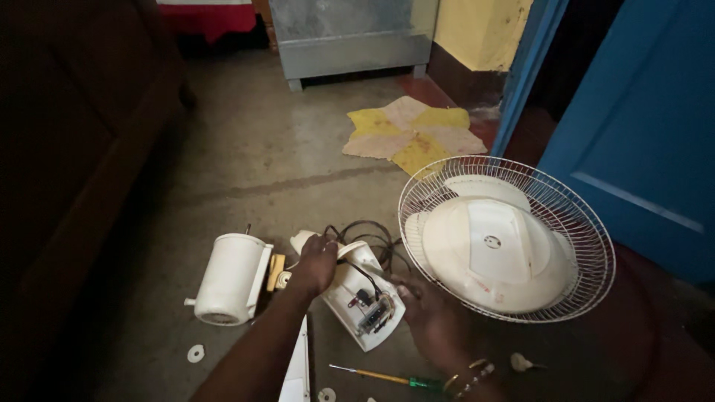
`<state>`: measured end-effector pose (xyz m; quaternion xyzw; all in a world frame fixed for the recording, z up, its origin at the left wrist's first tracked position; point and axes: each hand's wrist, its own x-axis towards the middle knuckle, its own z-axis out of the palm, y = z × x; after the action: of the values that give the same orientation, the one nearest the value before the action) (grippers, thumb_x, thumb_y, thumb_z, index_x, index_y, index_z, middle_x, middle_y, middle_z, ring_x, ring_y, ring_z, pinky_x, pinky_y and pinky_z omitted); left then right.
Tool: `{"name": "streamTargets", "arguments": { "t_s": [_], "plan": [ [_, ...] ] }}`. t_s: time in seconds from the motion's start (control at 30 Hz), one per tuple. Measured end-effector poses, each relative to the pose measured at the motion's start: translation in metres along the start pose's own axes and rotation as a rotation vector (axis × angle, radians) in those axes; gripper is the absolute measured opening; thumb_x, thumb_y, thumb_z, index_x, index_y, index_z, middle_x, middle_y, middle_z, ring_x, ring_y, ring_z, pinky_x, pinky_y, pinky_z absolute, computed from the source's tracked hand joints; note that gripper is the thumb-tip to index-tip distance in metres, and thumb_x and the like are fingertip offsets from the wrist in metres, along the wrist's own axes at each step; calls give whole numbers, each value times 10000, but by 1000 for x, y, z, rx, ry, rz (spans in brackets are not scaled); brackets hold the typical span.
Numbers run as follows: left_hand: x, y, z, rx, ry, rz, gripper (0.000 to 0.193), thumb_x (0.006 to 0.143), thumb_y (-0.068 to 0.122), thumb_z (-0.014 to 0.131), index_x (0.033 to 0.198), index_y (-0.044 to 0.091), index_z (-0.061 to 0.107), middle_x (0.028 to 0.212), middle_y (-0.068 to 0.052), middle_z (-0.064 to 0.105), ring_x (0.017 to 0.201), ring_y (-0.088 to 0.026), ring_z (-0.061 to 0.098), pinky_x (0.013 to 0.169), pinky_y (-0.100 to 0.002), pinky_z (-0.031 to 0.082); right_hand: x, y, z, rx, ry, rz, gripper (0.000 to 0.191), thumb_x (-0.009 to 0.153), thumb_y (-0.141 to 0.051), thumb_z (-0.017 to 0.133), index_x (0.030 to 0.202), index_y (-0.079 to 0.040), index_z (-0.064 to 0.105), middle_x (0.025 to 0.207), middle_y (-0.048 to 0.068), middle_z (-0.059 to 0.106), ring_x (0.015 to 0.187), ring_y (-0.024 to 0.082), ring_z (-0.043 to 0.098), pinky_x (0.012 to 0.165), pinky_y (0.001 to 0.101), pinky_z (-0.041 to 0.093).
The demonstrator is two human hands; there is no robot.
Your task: The person disassembles a white electric fan on the floor, using a screwdriver to remove screws from the base and open the casing. They then inspect the internal wiring and components.
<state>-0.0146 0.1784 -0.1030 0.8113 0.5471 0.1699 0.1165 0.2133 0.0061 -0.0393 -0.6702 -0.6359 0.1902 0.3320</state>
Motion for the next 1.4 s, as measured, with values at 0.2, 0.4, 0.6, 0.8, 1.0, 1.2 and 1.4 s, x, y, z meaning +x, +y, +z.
{"name": "streamTargets", "arguments": {
  "t_s": [0.2,0.4,0.6,0.8,1.0,1.2,1.4],
  "plan": [
    [1,-3,4,-129,59,-41,367,1008,199,385,1237,-14,576,1387,-284,496,1345,-448,409,1153,-502,309,4,-7,-15,-128,-35,101,295,967,-396,559,1053,-216,776,872,97,760,847,312,719,792,444,549],
    [12,-7,8,48,98,137,345,991,169,407,1196,-17,615,1349,-280,561,1287,-448,477,1132,-514,339,3,-11,-30,-185,2,-59,307,905,-376,598,1074,-170,750,946,147,751,891,363,713,791,480,540],
    [14,-4,6,163,58,144,379,942,178,443,1225,-16,602,1307,-251,590,1274,-419,501,1120,-496,364,3,-3,-27,-39,-23,135,295,943,-370,599,1111,-187,759,978,144,772,929,354,724,811,464,557],
    [14,0,0,-16,32,25,377,994,161,386,1256,-21,585,1333,-268,566,1280,-427,478,1130,-486,342,3,7,-20,-155,-67,-28,322,901,-374,634,1142,-195,750,960,129,767,908,343,728,800,462,554],
    [13,-3,2,102,29,60,384,985,165,390,1268,-15,578,1342,-261,569,1296,-410,485,1143,-475,352,3,4,-21,42,-5,-55,314,932,-367,565,1104,-185,753,948,135,770,863,341,743,788,456,566],
    [10,-8,9,217,146,206,374,923,132,475,1232,-43,593,1275,-287,587,1209,-450,517,1062,-514,389,3,2,-31,-199,-58,181,323,965,-398,574,1028,-150,772,944,150,775,919,350,736,818,470,562],
    [13,-9,7,176,117,177,300,927,121,505,1166,-11,627,1247,-253,615,1188,-422,551,1046,-510,429,-1,2,-17,41,73,-291,337,924,-326,626,1144,-96,739,978,181,757,878,395,719,761,490,550]
  ]
}}
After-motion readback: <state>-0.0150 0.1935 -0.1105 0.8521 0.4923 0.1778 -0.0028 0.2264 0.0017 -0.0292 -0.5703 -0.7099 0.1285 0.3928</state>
